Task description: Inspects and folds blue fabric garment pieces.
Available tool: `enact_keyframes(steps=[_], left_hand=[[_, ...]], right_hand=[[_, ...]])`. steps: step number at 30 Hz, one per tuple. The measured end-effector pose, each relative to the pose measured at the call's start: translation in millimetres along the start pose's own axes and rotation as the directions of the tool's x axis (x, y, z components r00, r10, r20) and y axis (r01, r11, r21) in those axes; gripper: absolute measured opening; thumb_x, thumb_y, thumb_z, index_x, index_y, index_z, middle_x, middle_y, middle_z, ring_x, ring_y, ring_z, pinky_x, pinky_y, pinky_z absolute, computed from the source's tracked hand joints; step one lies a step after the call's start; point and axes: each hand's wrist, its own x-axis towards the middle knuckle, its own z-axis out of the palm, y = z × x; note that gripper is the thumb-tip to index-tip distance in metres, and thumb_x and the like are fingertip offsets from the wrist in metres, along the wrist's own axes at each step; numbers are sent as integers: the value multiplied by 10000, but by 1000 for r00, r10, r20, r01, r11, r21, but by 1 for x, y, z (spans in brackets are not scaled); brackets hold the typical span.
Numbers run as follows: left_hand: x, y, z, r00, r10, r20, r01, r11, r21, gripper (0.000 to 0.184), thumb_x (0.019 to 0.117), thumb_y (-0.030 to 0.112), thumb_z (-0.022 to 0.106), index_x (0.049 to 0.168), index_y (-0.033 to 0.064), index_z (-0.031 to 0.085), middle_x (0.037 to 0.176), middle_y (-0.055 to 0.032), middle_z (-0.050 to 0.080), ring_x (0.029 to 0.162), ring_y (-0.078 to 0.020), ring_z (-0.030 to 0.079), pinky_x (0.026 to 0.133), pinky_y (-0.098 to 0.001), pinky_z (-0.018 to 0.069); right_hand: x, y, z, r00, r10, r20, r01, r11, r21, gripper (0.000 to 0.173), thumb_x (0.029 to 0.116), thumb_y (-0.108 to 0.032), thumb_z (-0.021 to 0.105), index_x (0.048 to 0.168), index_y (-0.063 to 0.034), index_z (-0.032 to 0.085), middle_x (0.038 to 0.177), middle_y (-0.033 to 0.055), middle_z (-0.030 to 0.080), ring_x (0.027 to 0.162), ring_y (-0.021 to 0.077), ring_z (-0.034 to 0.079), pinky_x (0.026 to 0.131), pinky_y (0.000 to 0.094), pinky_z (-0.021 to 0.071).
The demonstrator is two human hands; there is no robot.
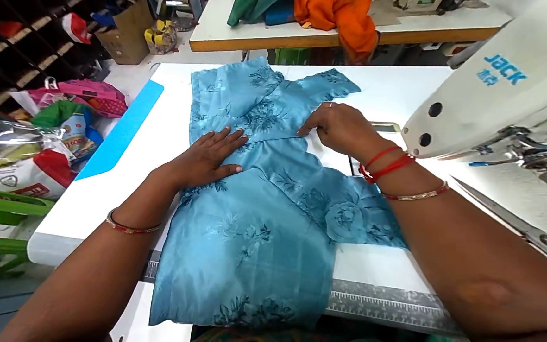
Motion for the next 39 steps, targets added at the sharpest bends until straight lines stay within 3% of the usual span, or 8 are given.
enact_keyframes(steps=[8, 11, 14, 19, 23, 29, 34, 39], left_hand=[[0, 2, 0, 1000, -6, 2, 6, 1000, -7, 668, 1066, 442, 441, 1625, 105, 293, 1700, -105, 238, 1579, -346, 165, 1237, -618, 116], [-4, 1, -2, 1000, 6, 12, -6, 1000, 3, 684, 1067, 439, 446, 1630, 92, 271, 1704, -113, 221, 1580, -350, 156, 1232, -624, 112], [-20, 5, -4, 999, 9, 35, -10, 1000, 20, 685, 1071, 417, 451, 1627, 66, 261, 1703, -133, 214, 1577, -368, 157, 1231, -631, 117], [-68, 17, 0, 997, 44, 59, -47, 998, 45, 718, 1059, 454, 441, 1634, 72, 244, 1707, -127, 204, 1583, -348, 145, 1234, -624, 123], [-97, 47, 10, 995, 43, -88, -42, 999, 19, 575, 1057, 410, 482, 1561, 135, 440, 1626, -120, 399, 1509, -360, 350, 1188, -604, 282], [-89, 73, 16, 954, -265, -140, 253, 962, -100, 563, 1076, 433, 470, 1521, 89, 480, 1583, -125, 456, 1490, -339, 383, 1197, -616, 250], [-92, 78, 33, 950, -242, -197, 244, 970, -16, 670, 1064, 513, 419, 1582, 90, 388, 1650, -104, 360, 1543, -343, 285, 1221, -616, 183], [-93, 77, 29, 958, -228, -173, 233, 973, 7, 703, 1057, 533, 424, 1592, 81, 364, 1659, -102, 345, 1548, -335, 277, 1223, -617, 180]], right_hand=[[-2, -2, -1, 1000, 31, 4, -31, 998, 54, 326, 910, 67, 542, 1023, -95, 800, 1056, 188, 733, 1046, 419, 674, 838, 645, 495], [-3, -10, -1, 996, 86, 17, -87, 992, 93, 201, 962, -179, 615, 1029, -80, 777, 1057, 182, 734, 1033, 418, 681, 819, 673, 489], [-10, -50, -3, 983, 157, 94, -163, 985, 63, 457, 932, -423, 742, 1097, 2, 714, 1145, 226, 673, 1131, 445, 619, 873, 655, 484], [-44, -91, 5, 974, 116, 194, -117, 993, -9, 619, 888, -473, 772, 1249, 9, 629, 1242, 238, 615, 1187, 461, 571, 888, 641, 469], [-88, -100, 20, 999, 18, 46, -19, 1000, 21, 613, 931, -424, 731, 1381, -34, 585, 1355, 212, 606, 1302, 425, 546, 1044, 633, 435], [-110, -104, 40, 948, -305, -88, 302, 952, -48, 369, 1022, -267, 542, 1313, -85, 677, 1340, 106, 656, 1271, 331, 601, 1009, 560, 498], [-120, -91, 38, 972, -235, 7, 235, 967, -94, 583, 1084, -444, 294, 1509, -120, 527, 1577, 64, 484, 1488, 304, 404, 1181, 656, 269], [-116, -78, 21, 958, -237, 160, 250, 966, -61, 572, 1078, -487, 345, 1563, -209, 464, 1628, -27, 412, 1561, 315, 240, 1153, 786, 44]])
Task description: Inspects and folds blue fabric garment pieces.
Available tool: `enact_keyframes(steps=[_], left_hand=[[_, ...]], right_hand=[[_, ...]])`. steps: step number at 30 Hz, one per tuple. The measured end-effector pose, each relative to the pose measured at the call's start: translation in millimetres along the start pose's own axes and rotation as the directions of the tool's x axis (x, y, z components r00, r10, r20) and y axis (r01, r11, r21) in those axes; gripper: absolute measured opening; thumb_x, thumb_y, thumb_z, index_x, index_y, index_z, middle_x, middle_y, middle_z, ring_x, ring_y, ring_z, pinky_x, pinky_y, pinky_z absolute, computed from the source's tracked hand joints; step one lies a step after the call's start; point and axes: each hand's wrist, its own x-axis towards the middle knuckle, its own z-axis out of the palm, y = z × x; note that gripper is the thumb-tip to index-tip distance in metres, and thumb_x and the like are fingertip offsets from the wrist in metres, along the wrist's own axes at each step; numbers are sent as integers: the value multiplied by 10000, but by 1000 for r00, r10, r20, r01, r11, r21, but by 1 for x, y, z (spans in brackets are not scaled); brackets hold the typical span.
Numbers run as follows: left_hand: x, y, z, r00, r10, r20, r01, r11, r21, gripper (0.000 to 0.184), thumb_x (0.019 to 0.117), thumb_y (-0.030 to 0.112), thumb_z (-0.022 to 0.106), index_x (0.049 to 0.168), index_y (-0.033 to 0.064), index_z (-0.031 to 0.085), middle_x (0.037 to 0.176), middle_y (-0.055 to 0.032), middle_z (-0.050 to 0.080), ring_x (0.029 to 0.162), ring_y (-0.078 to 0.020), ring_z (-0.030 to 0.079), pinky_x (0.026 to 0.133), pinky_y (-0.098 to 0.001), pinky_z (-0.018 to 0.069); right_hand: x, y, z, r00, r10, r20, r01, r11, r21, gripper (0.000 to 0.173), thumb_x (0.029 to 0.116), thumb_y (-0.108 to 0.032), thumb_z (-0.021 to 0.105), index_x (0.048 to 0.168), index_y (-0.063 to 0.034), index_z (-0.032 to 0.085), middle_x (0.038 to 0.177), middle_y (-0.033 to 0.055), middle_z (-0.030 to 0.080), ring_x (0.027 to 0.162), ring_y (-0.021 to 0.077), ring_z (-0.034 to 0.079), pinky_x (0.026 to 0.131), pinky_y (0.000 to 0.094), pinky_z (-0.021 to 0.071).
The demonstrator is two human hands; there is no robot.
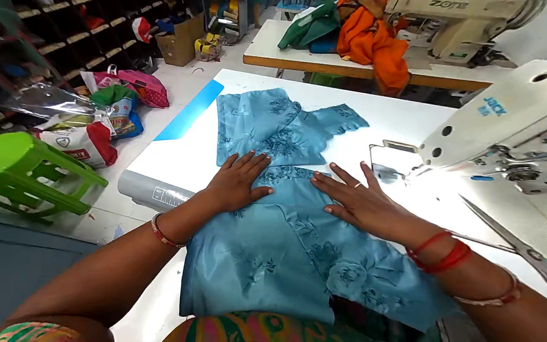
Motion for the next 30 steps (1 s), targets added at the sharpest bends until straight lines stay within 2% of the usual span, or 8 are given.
enact_keyframes(steps=[4, 6, 10, 13, 24, 27, 28, 30], left_hand=[[0, -1, 1, 1000, -2, 13, 2, 1000, 18, 721, 1058, 545, 408, 1606, 82, 332, 1672, -93, 319, 1555, -325, 259, 1227, -609, 170], [1, -2, 4, 1000, 2, 0, -2, 1000, 28, 719, 1059, 553, 392, 1609, 95, 330, 1674, -88, 314, 1556, -319, 260, 1227, -607, 172], [0, 2, 6, 999, 2, -37, 0, 999, 43, 716, 1059, 555, 370, 1604, 90, 343, 1665, -98, 333, 1551, -327, 272, 1229, -604, 172], [-3, 4, 5, 998, 3, -66, 0, 999, 53, 719, 1054, 554, 370, 1591, 76, 369, 1656, -111, 350, 1546, -332, 283, 1226, -606, 186], [1, -6, 10, 996, 42, -72, -38, 997, 65, 793, 1030, 615, 355, 1596, 60, 347, 1661, -116, 337, 1541, -335, 295, 1216, -616, 203], [-1, -5, 9, 996, 49, -78, -45, 997, 59, 770, 1038, 587, 369, 1594, 55, 352, 1660, -121, 337, 1544, -340, 287, 1220, -620, 192], [-2, -5, 8, 995, 53, -88, -50, 998, 32, 764, 1042, 575, 381, 1598, 53, 343, 1665, -121, 327, 1551, -344, 267, 1223, -629, 175], [-2, -4, 0, 988, 28, -153, -42, 995, -86, 750, 1053, 514, 416, 1614, 34, 285, 1685, -129, 275, 1575, -358, 182, 1234, -652, 102]], right_hand=[[2, 7, -10, 990, 10, 142, -20, 997, 69, 569, 1076, -457, 410, 1594, -221, 408, 1664, -43, 342, 1583, 317, 148, 1149, 785, -14], [9, 0, -22, 985, 24, 171, -40, 995, 90, 550, 1072, -398, 473, 1579, -187, 434, 1647, -6, 379, 1575, 315, 191, 1167, 767, -1], [36, -44, -12, 1000, -8, -20, 9, 999, 47, 621, 1070, -472, 384, 1557, -91, 446, 1618, 83, 421, 1521, 249, 351, 1234, 607, 206], [45, -59, 13, 998, -34, -47, 36, 998, 47, 722, 1063, -563, 315, 1566, -55, 419, 1632, 109, 392, 1530, 240, 333, 1252, 517, 221], [-17, -20, 3, 999, 37, 27, -37, 999, -11, 764, 1046, -635, 213, 1597, -136, 387, 1654, 33, 366, 1545, 187, 294, 1249, 589, 180], [-16, -11, -21, 971, 83, 226, -139, 960, 245, 676, 1050, -534, 378, 1600, -141, 381, 1667, 26, 338, 1562, 194, 244, 1263, 568, 121], [-12, -4, -33, 964, 119, 237, -204, 902, 379, 564, 1051, -406, 469, 1540, -125, 484, 1605, 31, 445, 1523, 209, 342, 1256, 560, 177], [5, 7, -54, 929, 325, 176, -367, 760, 536, 364, 1073, -223, 502, 1376, -76, 640, 1389, 88, 648, 1298, 254, 600, 1124, 521, 430]])
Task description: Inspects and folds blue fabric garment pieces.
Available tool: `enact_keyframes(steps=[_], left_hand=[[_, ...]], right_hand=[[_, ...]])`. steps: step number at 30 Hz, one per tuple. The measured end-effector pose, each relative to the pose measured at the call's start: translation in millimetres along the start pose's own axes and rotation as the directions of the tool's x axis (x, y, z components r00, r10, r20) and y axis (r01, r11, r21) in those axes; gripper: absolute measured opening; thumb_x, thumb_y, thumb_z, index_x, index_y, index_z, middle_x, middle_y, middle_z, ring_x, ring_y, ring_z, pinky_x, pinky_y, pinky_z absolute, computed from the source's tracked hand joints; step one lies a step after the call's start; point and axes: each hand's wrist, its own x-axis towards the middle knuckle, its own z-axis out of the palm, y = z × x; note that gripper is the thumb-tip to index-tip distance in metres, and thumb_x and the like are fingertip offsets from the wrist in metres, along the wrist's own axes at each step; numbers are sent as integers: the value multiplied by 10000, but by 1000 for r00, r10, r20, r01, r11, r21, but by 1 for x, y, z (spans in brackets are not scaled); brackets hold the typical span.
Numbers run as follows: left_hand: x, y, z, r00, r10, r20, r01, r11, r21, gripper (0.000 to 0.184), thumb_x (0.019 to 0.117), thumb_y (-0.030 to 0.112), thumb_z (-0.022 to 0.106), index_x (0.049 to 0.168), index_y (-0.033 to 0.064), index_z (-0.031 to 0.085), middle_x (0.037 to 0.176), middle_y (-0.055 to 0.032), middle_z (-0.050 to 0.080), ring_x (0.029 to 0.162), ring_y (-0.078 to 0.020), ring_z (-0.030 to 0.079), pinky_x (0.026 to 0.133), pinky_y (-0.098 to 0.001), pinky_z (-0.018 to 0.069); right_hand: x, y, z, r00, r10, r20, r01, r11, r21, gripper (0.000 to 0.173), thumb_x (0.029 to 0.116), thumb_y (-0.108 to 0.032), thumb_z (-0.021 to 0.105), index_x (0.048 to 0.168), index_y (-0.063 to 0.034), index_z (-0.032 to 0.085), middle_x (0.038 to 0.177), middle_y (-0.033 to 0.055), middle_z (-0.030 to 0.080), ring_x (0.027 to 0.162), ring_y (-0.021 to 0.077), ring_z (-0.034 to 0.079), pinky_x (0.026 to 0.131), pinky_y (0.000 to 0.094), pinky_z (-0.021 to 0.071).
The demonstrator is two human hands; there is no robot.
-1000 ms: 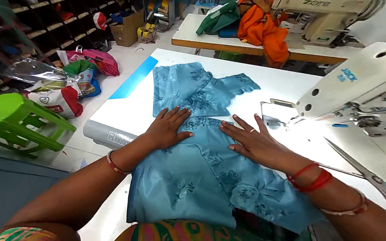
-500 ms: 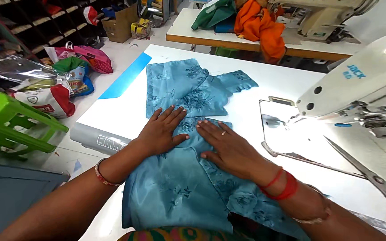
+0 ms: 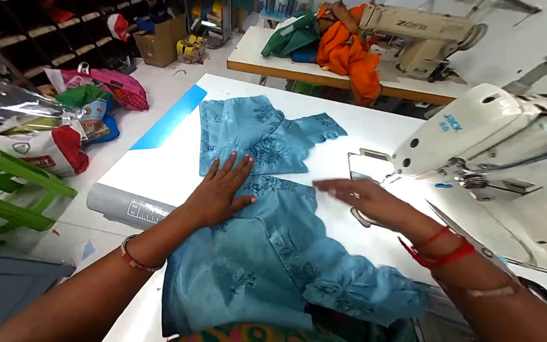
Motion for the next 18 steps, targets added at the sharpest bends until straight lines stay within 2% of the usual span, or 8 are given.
enact_keyframes(steps=[1, 3, 6, 9, 13, 14, 16, 18], left_hand=[[-1, 2, -8, 996, -49, -75, 45, 997, -62, 718, 1059, 458, 446, 1608, 22, 293, 1673, -150, 297, 1567, -378, 198, 1237, -655, 105], [-5, 2, -28, 950, -258, -176, 241, 964, -112, 640, 1069, 378, 500, 1555, -17, 371, 1599, -233, 391, 1505, -441, 319, 1216, -634, 229], [-6, -23, -40, 799, -569, -193, 572, 819, -44, 718, 992, 486, 624, 1344, -136, 543, 1372, -402, 506, 1318, -601, 441, 1026, -731, 368], [3, -33, -43, 712, -699, -61, 700, 714, -13, 723, 931, 518, 705, 1247, -124, 604, 1323, -405, 524, 1299, -600, 441, 1013, -732, 352], [14, -20, -53, 717, -689, 109, 691, 722, 21, 549, 1009, 423, 634, 1149, -107, 662, 1224, -345, 618, 1244, -530, 528, 1019, -712, 358], [13, -12, -55, 729, -677, 104, 683, 730, -39, 503, 1024, 366, 627, 1132, -124, 656, 1180, -354, 630, 1201, -541, 551, 999, -723, 367], [12, -9, -59, 758, -651, 46, 647, 740, -185, 439, 1035, 295, 622, 1117, -136, 637, 1079, -358, 642, 1075, -543, 602, 911, -724, 425], [15, -23, -60, 786, -618, -18, 578, 745, -335, 410, 1010, 275, 663, 1136, -113, 628, 1004, -317, 646, 954, -485, 622, 848, -686, 464]], right_hand=[[11, -3, -6, 993, 66, -98, -61, 996, 61, 338, 1087, -214, 480, 1327, -52, 654, 1309, 129, 681, 1177, 285, 661, 1018, 525, 505], [33, -9, -6, 963, 175, -204, -161, 983, 85, 378, 1102, -283, 473, 1253, 7, 662, 1169, 214, 695, 1007, 362, 679, 871, 571, 526], [61, -22, 12, 930, 274, -246, -295, 954, -51, 496, 1042, -399, 589, 1143, 79, 673, 1023, 311, 661, 964, 488, 632, 827, 682, 465], [89, -24, 20, 916, 335, -220, -369, 918, -143, 456, 972, -386, 705, 1132, 41, 697, 1061, 287, 680, 1041, 479, 639, 856, 684, 468], [103, -12, 14, 910, 368, -190, -387, 920, -70, 343, 966, -294, 718, 932, 47, 721, 922, 267, 667, 912, 436, 631, 784, 661, 457], [102, -11, 12, 909, 368, -196, -378, 926, -15, 316, 963, -257, 719, 908, 53, 716, 867, 241, 657, 835, 386, 620, 749, 615, 468], [91, -17, 5, 907, 366, -209, -340, 928, 151, 230, 977, -210, 698, 927, 14, 707, 748, 83, 608, 627, 151, 522, 595, 351, 450], [71, -27, -3, 909, 366, -197, -286, 894, 344, 143, 984, -144, 676, 1001, -2, 673, 743, 11, 591, 556, 38, 474, 519, 204, 404]])
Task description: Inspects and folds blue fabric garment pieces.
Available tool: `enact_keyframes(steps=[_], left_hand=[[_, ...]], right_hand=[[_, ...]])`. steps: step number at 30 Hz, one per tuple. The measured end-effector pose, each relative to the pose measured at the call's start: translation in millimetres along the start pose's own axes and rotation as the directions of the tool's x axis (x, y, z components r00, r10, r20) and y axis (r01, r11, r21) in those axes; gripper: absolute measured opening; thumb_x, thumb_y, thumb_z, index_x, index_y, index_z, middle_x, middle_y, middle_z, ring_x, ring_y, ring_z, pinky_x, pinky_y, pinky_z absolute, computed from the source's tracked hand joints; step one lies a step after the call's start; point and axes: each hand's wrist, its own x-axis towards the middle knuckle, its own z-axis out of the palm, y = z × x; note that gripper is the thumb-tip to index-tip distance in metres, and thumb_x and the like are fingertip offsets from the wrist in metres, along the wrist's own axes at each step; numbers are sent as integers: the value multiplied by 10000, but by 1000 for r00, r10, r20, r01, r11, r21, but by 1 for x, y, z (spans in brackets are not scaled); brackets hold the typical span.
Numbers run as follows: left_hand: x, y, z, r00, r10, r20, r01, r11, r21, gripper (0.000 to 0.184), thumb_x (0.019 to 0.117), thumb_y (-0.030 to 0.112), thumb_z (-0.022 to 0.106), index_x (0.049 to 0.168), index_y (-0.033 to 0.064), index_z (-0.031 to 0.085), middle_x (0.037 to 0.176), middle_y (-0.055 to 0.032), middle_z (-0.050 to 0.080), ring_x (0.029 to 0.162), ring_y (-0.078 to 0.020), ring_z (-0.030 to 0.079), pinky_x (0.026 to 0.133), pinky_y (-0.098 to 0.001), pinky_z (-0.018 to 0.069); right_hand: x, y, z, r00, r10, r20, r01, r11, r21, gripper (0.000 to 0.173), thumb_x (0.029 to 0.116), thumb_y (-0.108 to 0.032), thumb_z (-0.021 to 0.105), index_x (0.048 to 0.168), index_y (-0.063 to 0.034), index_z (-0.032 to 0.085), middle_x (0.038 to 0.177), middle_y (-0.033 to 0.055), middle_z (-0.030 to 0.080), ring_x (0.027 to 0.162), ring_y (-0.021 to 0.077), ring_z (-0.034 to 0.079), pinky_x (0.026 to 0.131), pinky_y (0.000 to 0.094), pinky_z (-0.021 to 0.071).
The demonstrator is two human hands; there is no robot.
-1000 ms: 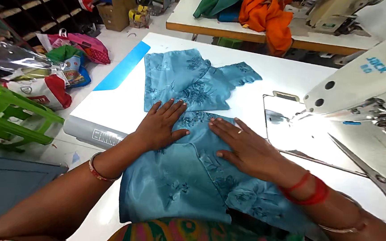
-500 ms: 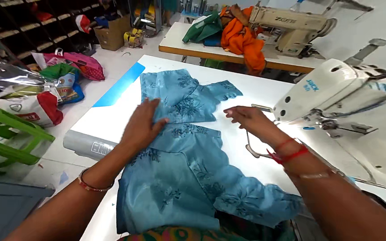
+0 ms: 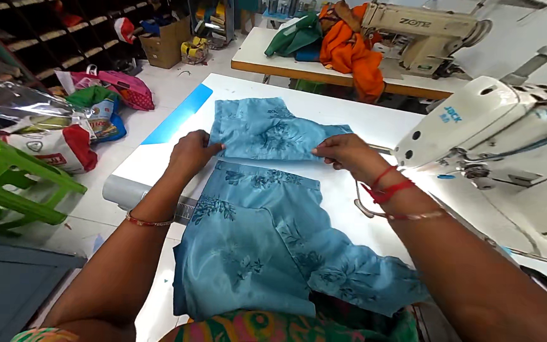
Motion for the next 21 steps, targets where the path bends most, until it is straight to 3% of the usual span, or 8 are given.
enact_keyframes(steps=[2, 4, 7, 11, 15, 17, 21], left_hand=[[19, -20, 3, 998, 70, -5, -70, 989, -132, 356, 947, 261, 746, 1065, -64, 663, 891, -204, 651, 823, -332, 617, 789, -581, 501], [23, -28, 11, 995, 101, 15, -96, 977, -189, 307, 923, 230, 771, 1026, -44, 683, 839, -152, 658, 766, -254, 611, 756, -509, 518], [18, -26, 17, 995, 98, 23, -94, 989, -113, 279, 922, 210, 775, 1020, -41, 699, 832, -166, 674, 783, -296, 633, 770, -556, 512], [-11, -6, 18, 996, 86, -18, -85, 996, 18, 293, 951, 185, 739, 1059, -78, 667, 888, -234, 663, 828, -391, 629, 765, -610, 486], [-24, 3, 14, 999, 41, 2, -41, 983, 177, 430, 984, 281, 701, 1172, -103, 649, 1095, -324, 652, 1040, -512, 621, 881, -680, 464], [-24, 3, 11, 1000, 2, 21, -7, 966, 257, 475, 970, 341, 713, 1147, -97, 668, 1164, -341, 623, 1128, -529, 585, 922, -681, 453], [-25, 12, 7, 993, -52, 107, 17, 951, 307, 470, 992, 347, 679, 1084, -113, 680, 1168, -349, 609, 1146, -527, 571, 935, -676, 444]], right_hand=[[-24, 4, -5, 1000, 23, 7, -24, 995, 92, 163, 965, -85, 683, 1086, 15, 638, 769, 17, 625, 561, 26, 509, 518, 182, 424], [-43, 15, 0, 998, 71, 1, -70, 989, 132, 201, 946, -54, 700, 1105, 10, 595, 784, 31, 658, 585, 43, 555, 546, 200, 473], [-51, 33, 13, 996, 89, -32, -84, 987, 139, 126, 932, -52, 719, 971, 5, 614, 726, 27, 650, 537, 44, 552, 505, 192, 466], [-50, 37, 20, 997, 42, -66, -42, 999, 2, 150, 929, -91, 747, 972, 32, 672, 691, 57, 637, 512, 73, 538, 489, 222, 459], [-48, 34, 17, 999, 23, -40, -27, 994, -105, 177, 941, -121, 743, 973, 37, 671, 715, 78, 634, 532, 101, 566, 521, 250, 503], [-45, 33, 14, 1000, 23, -9, -24, 984, -176, 197, 958, -158, 732, 960, 32, 677, 703, 79, 628, 532, 112, 539, 524, 274, 476], [-41, 34, 12, 1000, 7, 22, -3, 978, -208, 241, 986, -177, 694, 877, 35, 654, 670, 85, 573, 553, 142, 497, 544, 313, 429]])
